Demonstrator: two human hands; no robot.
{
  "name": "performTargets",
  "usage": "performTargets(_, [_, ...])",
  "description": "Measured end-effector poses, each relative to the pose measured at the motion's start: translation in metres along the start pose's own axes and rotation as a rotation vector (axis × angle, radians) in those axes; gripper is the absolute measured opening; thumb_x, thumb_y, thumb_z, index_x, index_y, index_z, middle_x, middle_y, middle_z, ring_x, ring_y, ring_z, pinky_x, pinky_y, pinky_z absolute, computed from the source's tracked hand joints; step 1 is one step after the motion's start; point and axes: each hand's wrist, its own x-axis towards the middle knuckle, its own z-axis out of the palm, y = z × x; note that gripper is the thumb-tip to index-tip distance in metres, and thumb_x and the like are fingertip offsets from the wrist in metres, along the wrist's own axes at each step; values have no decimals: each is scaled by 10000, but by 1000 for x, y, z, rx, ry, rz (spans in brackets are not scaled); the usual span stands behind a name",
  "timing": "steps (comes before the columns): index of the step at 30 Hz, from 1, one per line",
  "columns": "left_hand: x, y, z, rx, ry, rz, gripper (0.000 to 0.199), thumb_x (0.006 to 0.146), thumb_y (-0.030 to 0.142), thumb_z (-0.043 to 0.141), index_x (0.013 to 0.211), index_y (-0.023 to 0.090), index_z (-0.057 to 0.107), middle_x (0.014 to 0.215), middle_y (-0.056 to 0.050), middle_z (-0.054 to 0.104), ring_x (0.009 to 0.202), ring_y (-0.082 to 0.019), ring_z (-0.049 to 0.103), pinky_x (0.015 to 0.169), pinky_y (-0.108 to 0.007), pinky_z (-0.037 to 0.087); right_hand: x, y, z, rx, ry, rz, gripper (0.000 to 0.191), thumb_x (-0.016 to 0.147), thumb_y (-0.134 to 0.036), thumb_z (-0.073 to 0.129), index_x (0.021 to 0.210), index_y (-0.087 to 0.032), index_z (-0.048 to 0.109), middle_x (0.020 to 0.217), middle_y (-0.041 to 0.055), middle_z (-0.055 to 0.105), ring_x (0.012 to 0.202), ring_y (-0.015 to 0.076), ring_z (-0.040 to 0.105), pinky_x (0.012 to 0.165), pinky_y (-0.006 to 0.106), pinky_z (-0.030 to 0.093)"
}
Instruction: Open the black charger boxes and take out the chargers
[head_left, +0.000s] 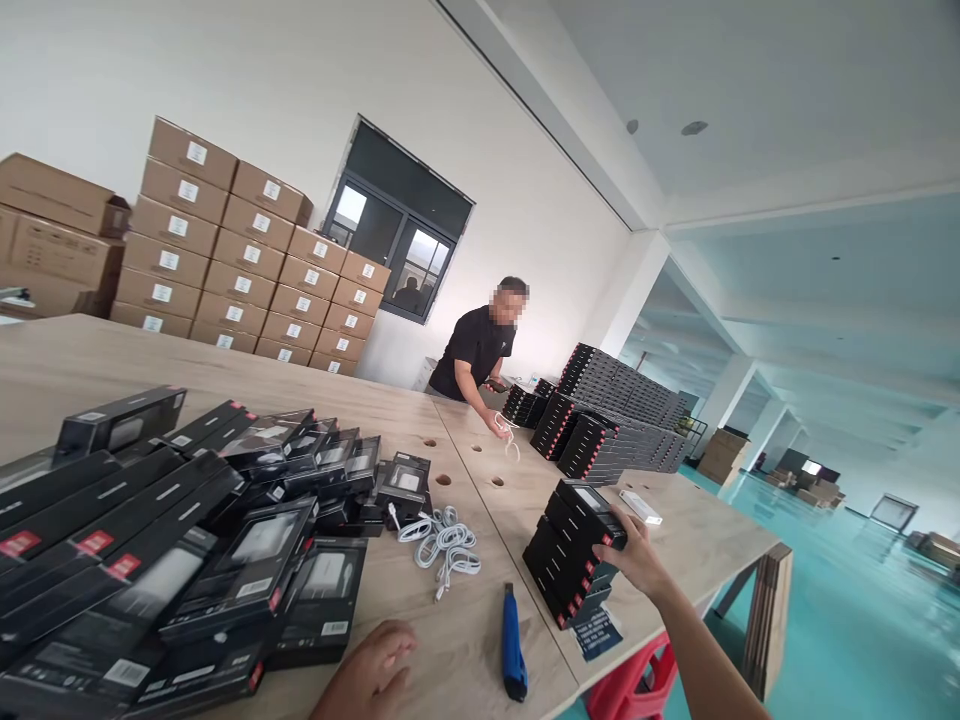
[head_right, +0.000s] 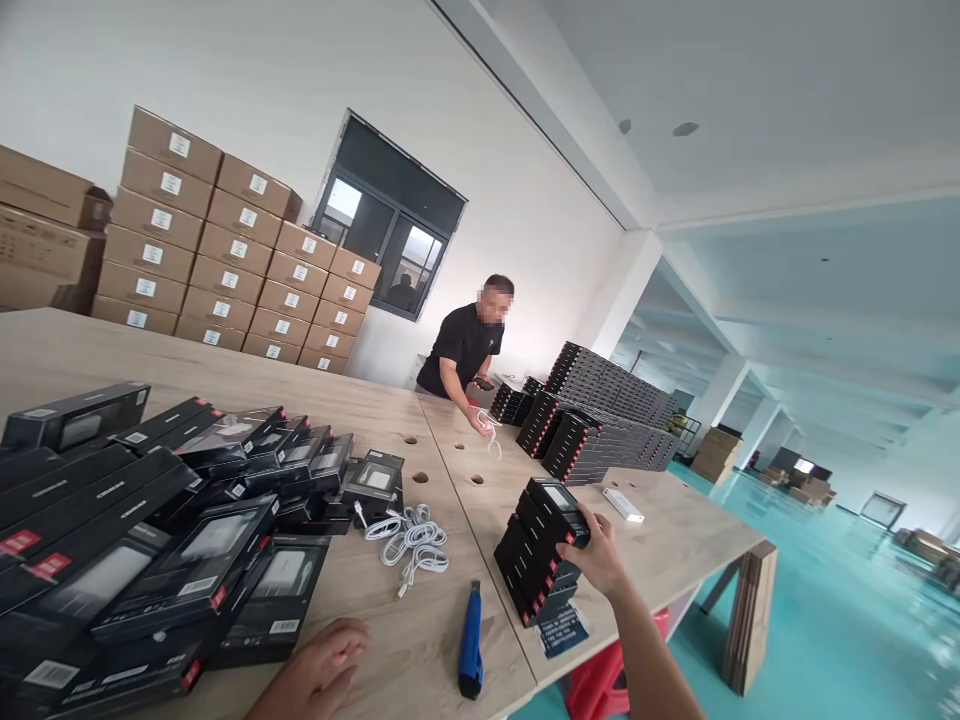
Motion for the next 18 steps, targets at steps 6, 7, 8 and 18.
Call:
performTargets(6, [-2,-5,4,-20,9,-21,122,770,260,595,845,245,689,1002,-54,720,983,-239,669,881,-290,540,-23,19,21,86,158,-44,998,581,-617,795,1430,-229,440,1383,129,411,1349,373,426,1122,500,400])
performTargets(7, [-2,-5,4,-18,12,-26,117,760,248,596,835,242,687,992,-53,718,974,-238,669,874,-287,538,-26,21,25,90,172,-21,1027,584,-618,799,1452,-227,413,1363,131,421,1318,374,458,1112,504,409])
performTargets(8, [-2,-5,4,-15,16,-31,117,752,241,598,830,239,686,989,-52,717,964,-237,670,866,-284,537,-28,23,29,87,178,8,1043,587,-617,799,1465,-223,397,1345,134,432,1292,376,482,1107,510,412])
performTargets(18, [-1,-2,3,-31,24,-41,118,740,221,600,816,237,690,991,-46,725,962,-243,671,869,-308,530,-25,31,22,215,121,-86,994,561,-515,850,1412,-217,432,1285,129,554,1243,374,536,1089,539,426])
